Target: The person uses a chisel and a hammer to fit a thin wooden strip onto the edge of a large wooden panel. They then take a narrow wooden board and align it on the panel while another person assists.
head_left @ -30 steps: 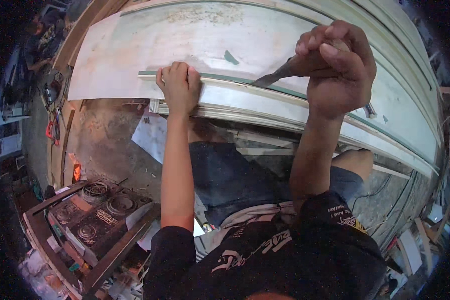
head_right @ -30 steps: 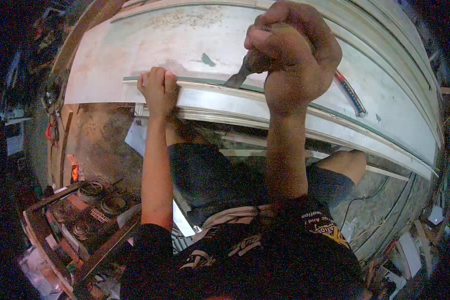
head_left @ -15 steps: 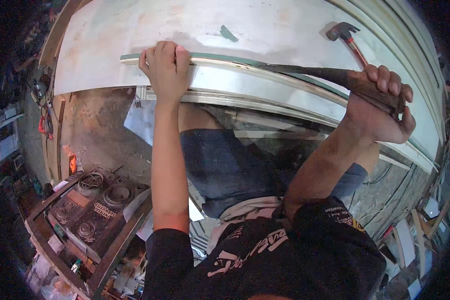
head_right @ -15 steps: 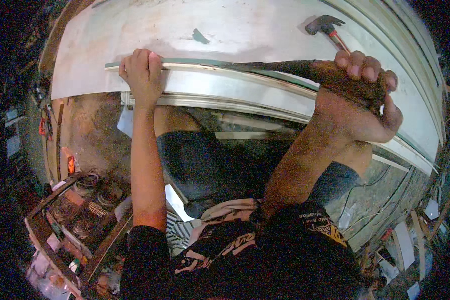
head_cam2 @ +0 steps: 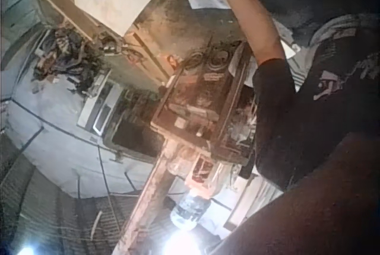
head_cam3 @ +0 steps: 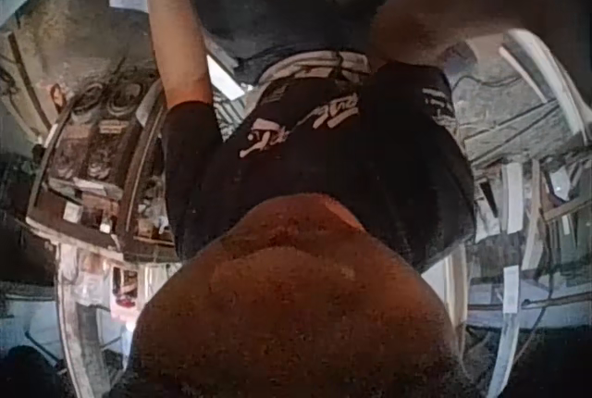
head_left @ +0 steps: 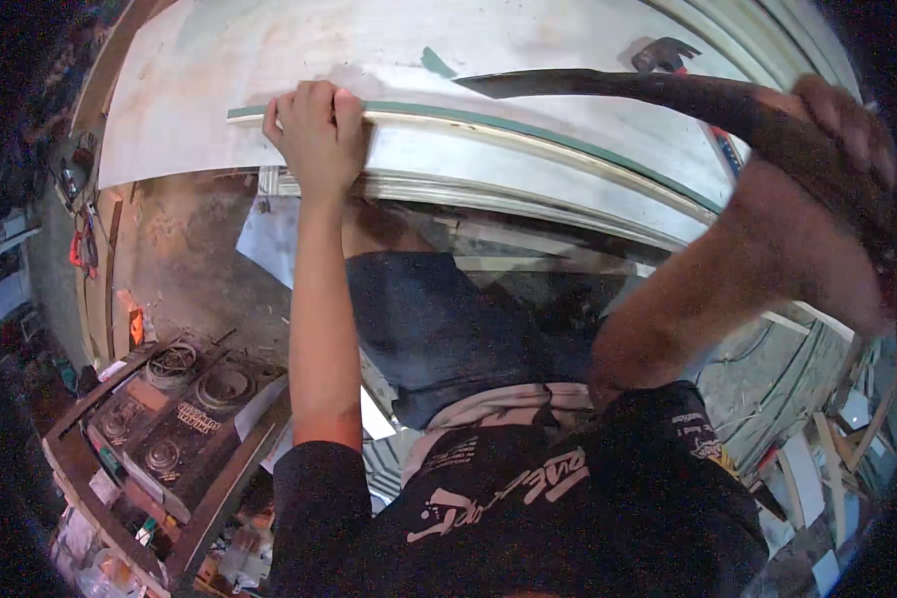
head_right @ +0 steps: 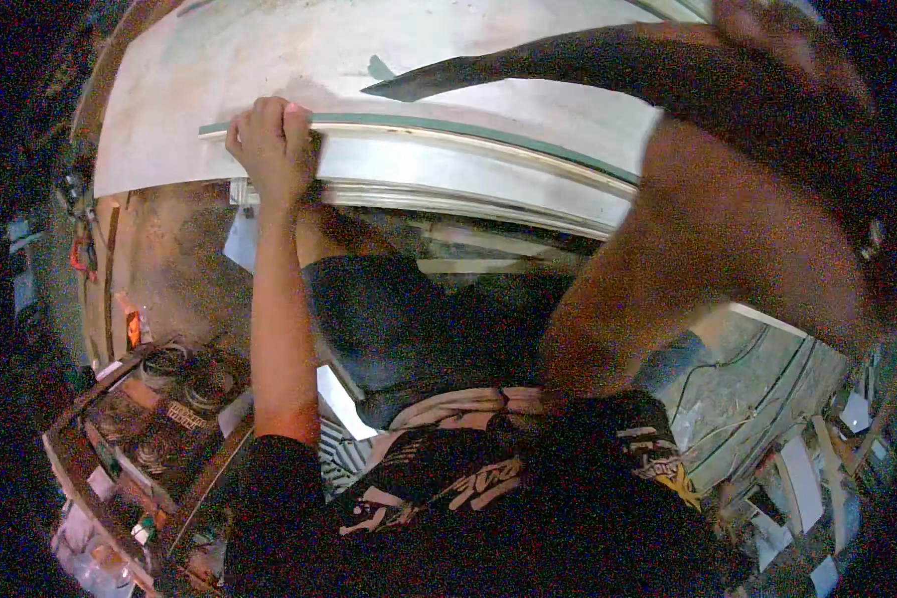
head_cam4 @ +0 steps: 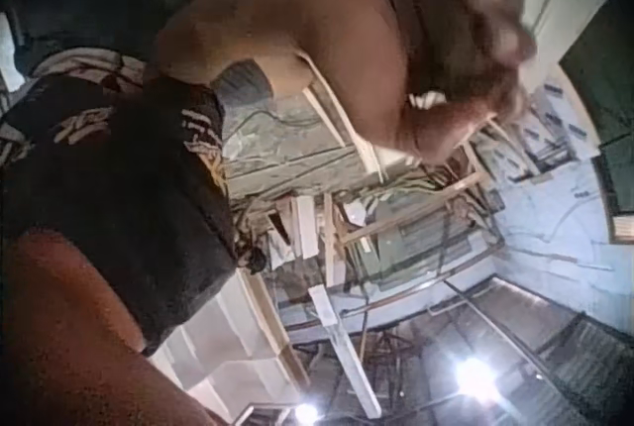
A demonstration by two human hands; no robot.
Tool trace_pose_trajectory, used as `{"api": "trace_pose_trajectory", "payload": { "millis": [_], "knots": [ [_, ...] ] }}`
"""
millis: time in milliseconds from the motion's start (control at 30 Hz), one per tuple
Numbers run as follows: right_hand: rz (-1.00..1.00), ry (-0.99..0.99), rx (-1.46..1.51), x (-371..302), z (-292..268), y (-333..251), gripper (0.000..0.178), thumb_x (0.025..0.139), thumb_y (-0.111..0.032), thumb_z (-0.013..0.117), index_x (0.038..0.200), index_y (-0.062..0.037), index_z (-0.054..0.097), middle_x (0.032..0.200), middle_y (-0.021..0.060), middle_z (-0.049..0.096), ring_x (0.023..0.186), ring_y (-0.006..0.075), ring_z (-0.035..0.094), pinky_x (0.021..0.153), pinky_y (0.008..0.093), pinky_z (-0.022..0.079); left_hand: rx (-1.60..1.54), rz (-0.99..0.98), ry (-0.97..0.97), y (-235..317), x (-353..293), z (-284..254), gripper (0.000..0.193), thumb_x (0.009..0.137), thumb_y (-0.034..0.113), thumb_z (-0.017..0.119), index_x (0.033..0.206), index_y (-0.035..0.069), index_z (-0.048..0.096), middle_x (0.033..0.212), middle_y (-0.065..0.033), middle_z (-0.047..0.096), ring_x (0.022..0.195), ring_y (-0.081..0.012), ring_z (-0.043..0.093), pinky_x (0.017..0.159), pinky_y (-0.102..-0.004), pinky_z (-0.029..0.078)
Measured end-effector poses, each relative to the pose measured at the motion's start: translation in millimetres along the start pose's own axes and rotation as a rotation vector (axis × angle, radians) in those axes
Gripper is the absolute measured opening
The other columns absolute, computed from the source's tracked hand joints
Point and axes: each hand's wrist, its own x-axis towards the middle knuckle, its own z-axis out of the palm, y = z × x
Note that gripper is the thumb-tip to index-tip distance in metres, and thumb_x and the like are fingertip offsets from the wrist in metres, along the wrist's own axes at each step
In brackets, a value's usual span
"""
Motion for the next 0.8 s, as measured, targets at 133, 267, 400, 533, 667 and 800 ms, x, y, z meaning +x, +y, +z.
{"api": "trace_pose_trajectory", "payload": {
  "millis": [133, 267, 400, 533, 667, 800],
  "knots": [
    [0.020, 0.011, 0.070, -12.8, 13.5, 46.7, 0.029, 0.059, -0.035, 0.062, 0.078, -0.0136, 0.063, 0.078, 0.0080, 0.055, 0.074, 0.0237, 0.053, 0.075, 0.0406, 0.040, -0.030, 0.021, 0.016, 1.1, 3.9, -0.8, 0.027, 0.093, 0.032, 0.050, 0.081, 0.009, 0.059, 0.091, -0.0040, 0.061, 0.100, -0.0260, 0.053, 0.107, -0.0487, 0.023],
    [0.025, 0.209, 0.041, -28.0, 9.0, 62.7, 0.028, 0.058, -0.033, 0.061, 0.078, -0.0129, 0.063, 0.077, 0.0077, 0.054, 0.073, 0.0234, 0.053, 0.074, 0.0403, 0.040, -0.033, 0.023, -0.004, -0.3, 5.8, -1.7, 0.026, 0.092, 0.031, 0.052, 0.078, 0.010, 0.060, 0.087, -0.0023, 0.060, 0.096, -0.0244, 0.054, 0.105, -0.0468, 0.025],
    [0.025, 0.164, 0.039, -27.9, -13.7, 67.0, 0.029, 0.058, -0.033, 0.059, 0.077, -0.0123, 0.061, 0.076, 0.0068, 0.053, 0.071, 0.0225, 0.052, 0.072, 0.0398, 0.040, -0.024, 0.069, 0.052, -5.7, 3.7, 4.0, 0.024, 0.091, 0.031, 0.053, 0.078, 0.012, 0.060, 0.084, -0.0004, 0.060, 0.091, -0.0228, 0.055, 0.103, -0.0451, 0.026],
    [0.027, 0.175, 0.055, -31.0, -22.3, 67.0, 0.026, 0.057, -0.034, 0.056, 0.073, -0.0129, 0.058, 0.074, 0.0053, 0.053, 0.069, 0.0211, 0.051, 0.071, 0.0378, 0.041, -0.053, 0.079, 0.075, -6.7, 2.3, 6.0, 0.023, 0.090, 0.030, 0.054, 0.077, 0.013, 0.060, 0.081, 0.0005, 0.058, 0.090, -0.0219, 0.054, 0.103, -0.0443, 0.026],
    [0.045, 0.167, 0.094, -26.6, -31.2, 67.6, 0.026, 0.060, -0.036, 0.053, 0.070, -0.0117, 0.055, 0.067, 0.0038, 0.051, 0.068, 0.0202, 0.051, 0.069, 0.0370, 0.040, -0.042, 0.078, 0.045, -8.7, 2.5, 5.0, 0.022, 0.091, 0.030, 0.054, 0.075, 0.015, 0.062, 0.080, 0.0021, 0.057, 0.088, -0.0198, 0.054, 0.103, -0.0423, 0.025],
    [-0.013, 0.199, -0.055, -21.3, -41.1, 68.2, 0.025, 0.063, -0.036, 0.052, 0.070, -0.0118, 0.055, 0.064, 0.0036, 0.050, 0.065, 0.0191, 0.051, 0.068, 0.0371, 0.040, -0.067, 0.067, 0.053, -1.9, 3.3, 3.6, 0.023, 0.091, 0.029, 0.054, 0.074, 0.017, 0.064, 0.077, 0.0035, 0.056, 0.087, -0.0189, 0.054, 0.101, -0.0403, 0.026]
  ]
}}
